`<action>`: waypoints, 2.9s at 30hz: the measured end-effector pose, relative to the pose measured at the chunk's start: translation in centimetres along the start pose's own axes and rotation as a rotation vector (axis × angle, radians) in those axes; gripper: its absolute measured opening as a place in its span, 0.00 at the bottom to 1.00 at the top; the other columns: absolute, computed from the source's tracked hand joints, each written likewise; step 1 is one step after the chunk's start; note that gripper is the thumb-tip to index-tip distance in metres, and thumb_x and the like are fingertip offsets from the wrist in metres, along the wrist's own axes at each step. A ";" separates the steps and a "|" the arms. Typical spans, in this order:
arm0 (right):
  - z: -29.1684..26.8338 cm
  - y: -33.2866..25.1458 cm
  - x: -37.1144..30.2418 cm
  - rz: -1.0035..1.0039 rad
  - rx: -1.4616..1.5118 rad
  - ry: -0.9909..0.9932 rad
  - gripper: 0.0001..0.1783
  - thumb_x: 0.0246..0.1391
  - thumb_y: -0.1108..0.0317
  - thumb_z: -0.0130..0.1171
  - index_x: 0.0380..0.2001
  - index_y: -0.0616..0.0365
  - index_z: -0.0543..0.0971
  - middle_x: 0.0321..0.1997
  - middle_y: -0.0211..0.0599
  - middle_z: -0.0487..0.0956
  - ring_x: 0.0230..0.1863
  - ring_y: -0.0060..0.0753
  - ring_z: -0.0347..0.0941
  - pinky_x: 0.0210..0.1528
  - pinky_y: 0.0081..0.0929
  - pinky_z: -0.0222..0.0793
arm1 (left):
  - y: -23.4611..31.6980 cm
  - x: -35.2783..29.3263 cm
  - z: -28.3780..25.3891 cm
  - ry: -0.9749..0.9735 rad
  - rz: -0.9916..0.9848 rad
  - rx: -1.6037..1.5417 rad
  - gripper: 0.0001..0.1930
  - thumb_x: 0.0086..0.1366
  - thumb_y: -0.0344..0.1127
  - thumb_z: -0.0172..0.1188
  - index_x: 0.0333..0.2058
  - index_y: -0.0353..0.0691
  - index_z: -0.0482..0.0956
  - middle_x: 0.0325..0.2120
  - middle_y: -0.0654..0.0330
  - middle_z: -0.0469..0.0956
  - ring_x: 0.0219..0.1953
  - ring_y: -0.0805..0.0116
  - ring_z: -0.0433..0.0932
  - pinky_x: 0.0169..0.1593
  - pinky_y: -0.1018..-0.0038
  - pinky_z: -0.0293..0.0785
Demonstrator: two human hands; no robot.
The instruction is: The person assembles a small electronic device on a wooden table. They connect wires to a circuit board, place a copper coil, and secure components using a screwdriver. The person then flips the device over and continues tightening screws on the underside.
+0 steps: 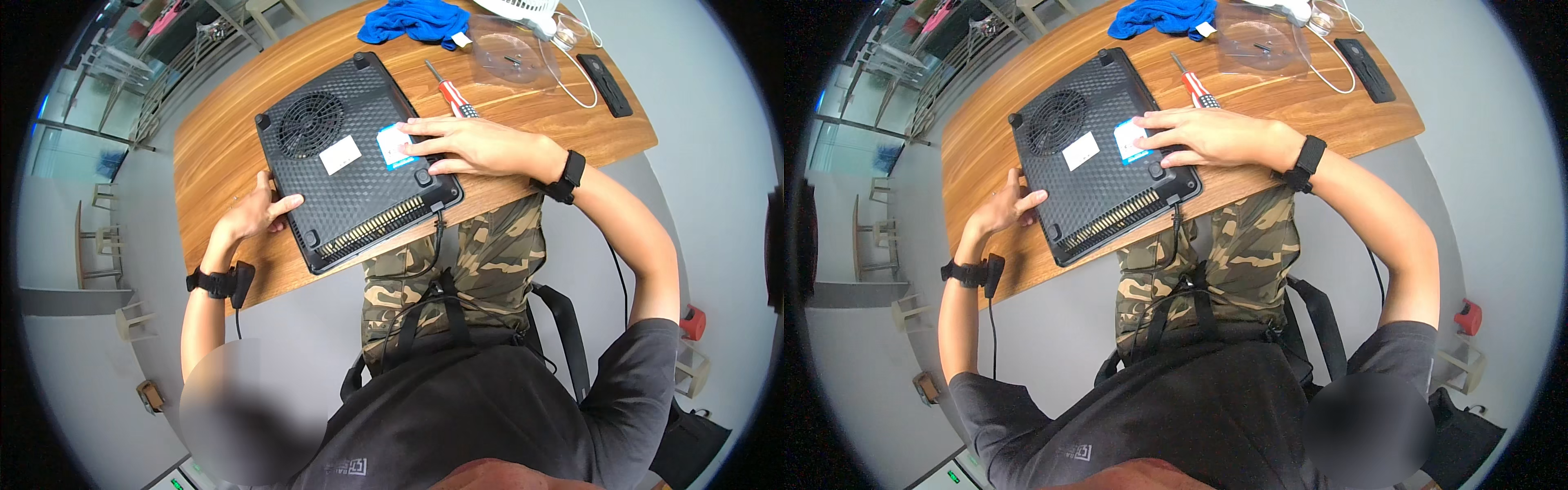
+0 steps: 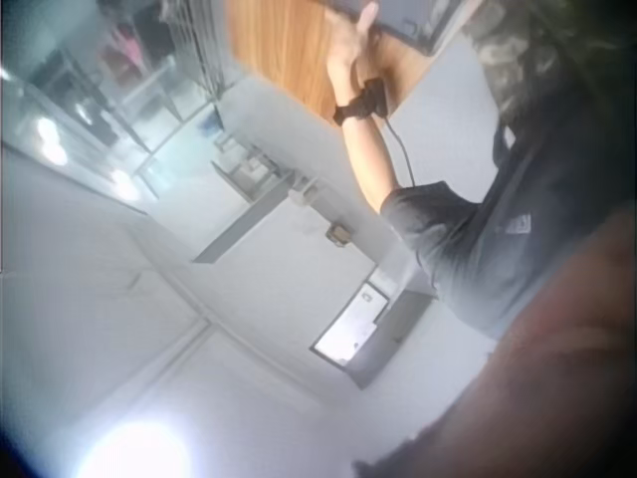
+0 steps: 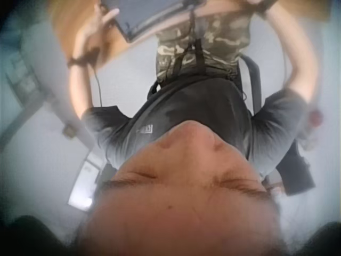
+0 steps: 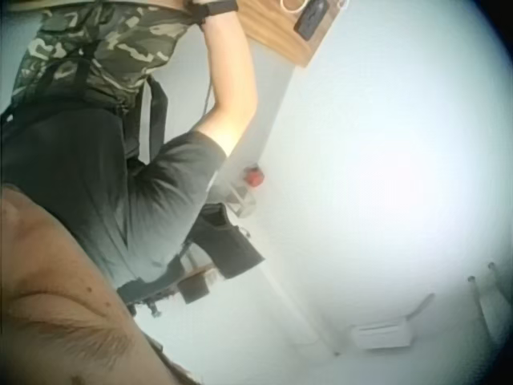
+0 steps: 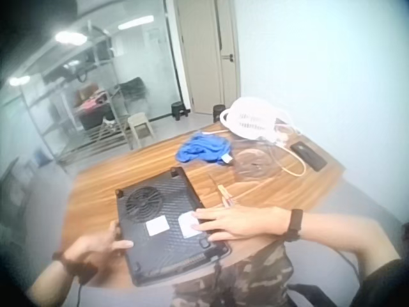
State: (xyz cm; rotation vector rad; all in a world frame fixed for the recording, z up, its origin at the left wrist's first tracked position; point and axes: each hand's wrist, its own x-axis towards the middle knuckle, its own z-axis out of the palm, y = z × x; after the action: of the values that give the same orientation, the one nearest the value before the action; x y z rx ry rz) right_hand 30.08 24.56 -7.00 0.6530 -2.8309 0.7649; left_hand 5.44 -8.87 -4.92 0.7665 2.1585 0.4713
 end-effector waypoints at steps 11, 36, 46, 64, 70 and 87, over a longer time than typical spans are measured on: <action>-1.0 0.2 0.4 0.004 0.033 -0.051 0.26 0.62 0.63 0.62 0.63 0.52 0.76 0.72 0.47 0.68 0.70 0.52 0.65 0.70 0.42 0.67 | -0.5 1.3 -0.7 -0.098 -0.070 0.006 0.43 0.64 0.61 0.66 0.54 0.32 0.50 0.29 0.54 0.77 0.25 0.70 0.78 0.30 0.74 0.80; -1.6 0.3 -1.9 0.640 -0.452 0.067 0.25 0.59 0.57 0.65 0.48 0.65 0.68 0.45 0.55 0.73 0.46 0.61 0.75 0.45 0.51 0.75 | -0.5 0.8 -1.1 -0.006 0.064 0.180 0.52 0.63 0.69 0.62 0.60 0.21 0.55 0.24 0.53 0.79 0.26 0.66 0.80 0.31 0.71 0.78; 0.8 2.7 -0.8 0.718 -0.435 0.007 0.27 0.62 0.55 0.60 0.46 0.68 0.64 0.33 0.65 0.81 0.35 0.69 0.79 0.38 0.57 0.76 | -11.5 -3.5 -8.6 0.371 -0.033 0.360 0.21 0.57 0.43 0.74 0.47 0.39 0.83 0.39 0.50 0.86 0.44 0.54 0.84 0.50 0.63 0.79; 2.3 6.5 -2.0 0.655 -0.279 -0.018 0.22 0.64 0.60 0.53 0.45 0.70 0.61 0.26 0.70 0.78 0.30 0.74 0.77 0.34 0.62 0.72 | -13.1 0.0 -6.1 0.464 0.013 0.300 0.10 0.59 0.36 0.70 0.33 0.36 0.80 0.31 0.50 0.84 0.36 0.52 0.82 0.42 0.62 0.78; 2.2 5.3 -1.2 0.743 -0.230 -0.008 0.21 0.63 0.61 0.53 0.46 0.68 0.62 0.31 0.70 0.79 0.35 0.73 0.78 0.40 0.61 0.73 | -13.7 0.7 -5.3 0.513 0.069 0.327 0.07 0.59 0.32 0.66 0.33 0.35 0.79 0.29 0.49 0.83 0.35 0.50 0.83 0.40 0.61 0.78; 2.2 4.5 -0.8 0.867 -0.211 0.015 0.23 0.65 0.60 0.47 0.51 0.72 0.63 0.35 0.64 0.82 0.37 0.66 0.81 0.42 0.53 0.77 | -2.1 -1.1 -7.9 0.332 0.267 -0.037 0.05 0.68 0.25 0.57 0.37 0.31 0.81 0.29 0.62 0.82 0.28 0.76 0.79 0.35 0.76 0.79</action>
State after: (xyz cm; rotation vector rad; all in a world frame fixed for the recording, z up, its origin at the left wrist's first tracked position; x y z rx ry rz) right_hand 28.80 27.23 -11.08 -0.6575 -3.0600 0.5195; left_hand -0.92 -11.78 -0.52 1.0210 2.3506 0.8244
